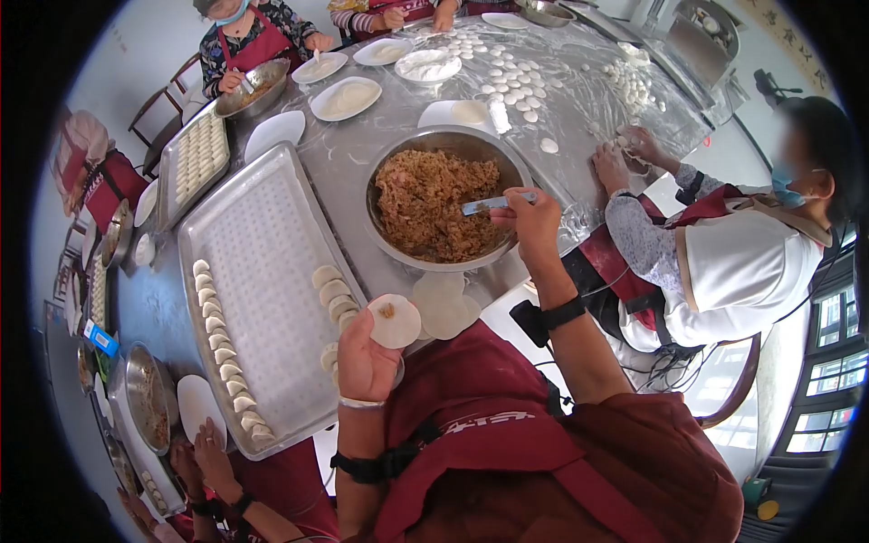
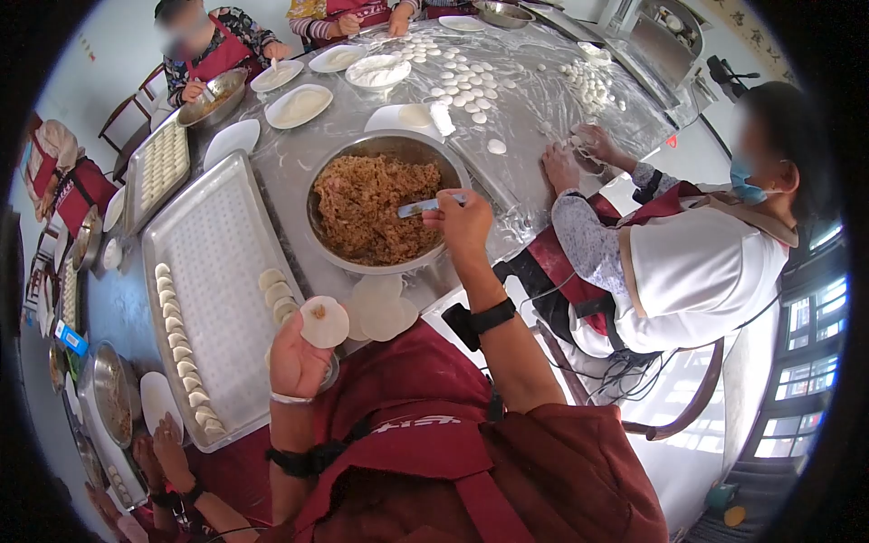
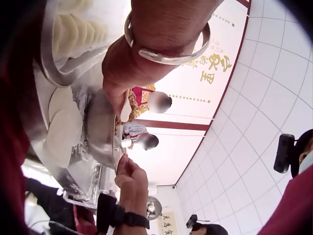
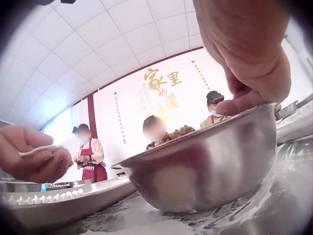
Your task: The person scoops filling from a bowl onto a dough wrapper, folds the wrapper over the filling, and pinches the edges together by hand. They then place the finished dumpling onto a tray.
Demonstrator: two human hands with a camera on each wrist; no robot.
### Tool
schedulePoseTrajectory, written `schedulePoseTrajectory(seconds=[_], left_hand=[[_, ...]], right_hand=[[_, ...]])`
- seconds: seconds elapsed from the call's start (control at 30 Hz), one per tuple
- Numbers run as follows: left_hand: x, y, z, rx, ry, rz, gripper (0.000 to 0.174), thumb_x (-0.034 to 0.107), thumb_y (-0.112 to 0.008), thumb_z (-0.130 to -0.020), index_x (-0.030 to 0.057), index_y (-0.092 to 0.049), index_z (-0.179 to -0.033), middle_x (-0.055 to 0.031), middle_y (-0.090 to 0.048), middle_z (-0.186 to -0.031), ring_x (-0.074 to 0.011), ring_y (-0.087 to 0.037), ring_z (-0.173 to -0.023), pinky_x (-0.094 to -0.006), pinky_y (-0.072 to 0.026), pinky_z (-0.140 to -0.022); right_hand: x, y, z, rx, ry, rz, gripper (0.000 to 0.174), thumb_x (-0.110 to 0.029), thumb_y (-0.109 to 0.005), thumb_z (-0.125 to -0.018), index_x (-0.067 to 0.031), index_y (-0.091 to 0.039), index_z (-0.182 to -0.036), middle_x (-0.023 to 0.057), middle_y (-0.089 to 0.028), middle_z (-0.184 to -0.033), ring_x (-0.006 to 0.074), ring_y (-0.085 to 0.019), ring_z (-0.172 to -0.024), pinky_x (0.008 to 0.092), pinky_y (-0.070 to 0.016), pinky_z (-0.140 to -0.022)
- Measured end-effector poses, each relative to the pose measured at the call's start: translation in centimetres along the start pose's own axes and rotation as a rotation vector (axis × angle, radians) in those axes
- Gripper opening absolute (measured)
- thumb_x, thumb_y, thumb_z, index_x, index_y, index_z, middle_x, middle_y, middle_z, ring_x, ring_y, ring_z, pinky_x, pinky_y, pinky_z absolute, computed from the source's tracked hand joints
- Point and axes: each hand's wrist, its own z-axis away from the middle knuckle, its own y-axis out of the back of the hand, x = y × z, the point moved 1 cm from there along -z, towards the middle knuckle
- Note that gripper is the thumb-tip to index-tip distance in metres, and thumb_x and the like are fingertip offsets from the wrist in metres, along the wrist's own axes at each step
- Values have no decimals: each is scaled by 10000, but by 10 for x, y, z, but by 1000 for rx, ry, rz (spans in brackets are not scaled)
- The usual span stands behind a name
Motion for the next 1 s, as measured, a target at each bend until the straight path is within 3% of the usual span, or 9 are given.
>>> schedulePoseTrajectory(seconds=[0.33, 0.53, 0.73, 0.77, 0.87, 0.9, 1.0], left_hand=[[7, -11, -18, -67, 0, 29, 447, 293, -404, -1047, -76, -468, -1291, -215, -562, -1307, -340, -537, -1241, -456, -425, -1072], [11, -25, -38, -75, -48, 138, 489, 341, -371, -1054, -63, -447, -1320, -203, -538, -1344, -335, -501, -1283, -461, -403, -1094], [16, -34, -34, -45, -107, 175, 493, 358, -353, -1058, -56, -461, -1301, -200, -541, -1332, -326, -524, -1247, -460, -416, -1077], [18, -33, -33, -40, -118, 180, 492, 358, -353, -1058, -58, -464, -1295, -203, -542, -1328, -326, -527, -1243, -462, -418, -1074], [23, -30, -33, -19, -135, 134, 487, 355, -361, -1056, -62, -471, -1282, -222, -543, -1319, -339, -529, -1236, -468, -420, -1070], [25, -30, -32, -16, -135, 148, 486, 356, -362, -1055, -63, -474, -1276, -227, -543, -1316, -344, -528, -1236, -469, -420, -1070], [31, -29, -32, -7, -131, 178, 484, 356, -364, -1054, -65, -479, -1262, -240, -544, -1308, -360, -524, -1238, -474, -420, -1069]], right_hand=[[-4, 6, 15, -97, -228, -329, 216, -73, -610, -918, 100, -582, -1044, 159, -646, -865, 248, -701, -770, 318, -620, -670], [-32, -16, 62, -244, -207, -338, 200, -73, -604, -934, 87, -599, -1053, 149, -663, -893, 239, -704, -763, 317, -614, -668], [-34, -30, 108, -377, 105, -78, 165, -67, -585, -955, 72, -631, -1032, 150, -697, -902, 222, -709, -777, 298, -588, -714], [-34, -33, 117, -397, 140, -41, 132, -28, -628, -911, 39, -656, -1021, 141, -713, -890, 235, -705, -795, 306, -569, -734], [-29, -31, 125, -537, 927, 444, 206, 4, -681, -830, -12, -683, -1035, 126, -710, -895, 272, -690, -820, 327, -559, -732], [-24, -30, 133, -571, 914, 452, 282, 9, -709, -761, -54, -708, -1035, 127, -696, -938, 306, -670, -839, 354, -551, -732], [-21, -29, 138, -763, 970, 429, 271, 30, -692, -766, -51, -714, -1023, 133, -688, -991, 293, -675, -840, 349, -553, -730]])
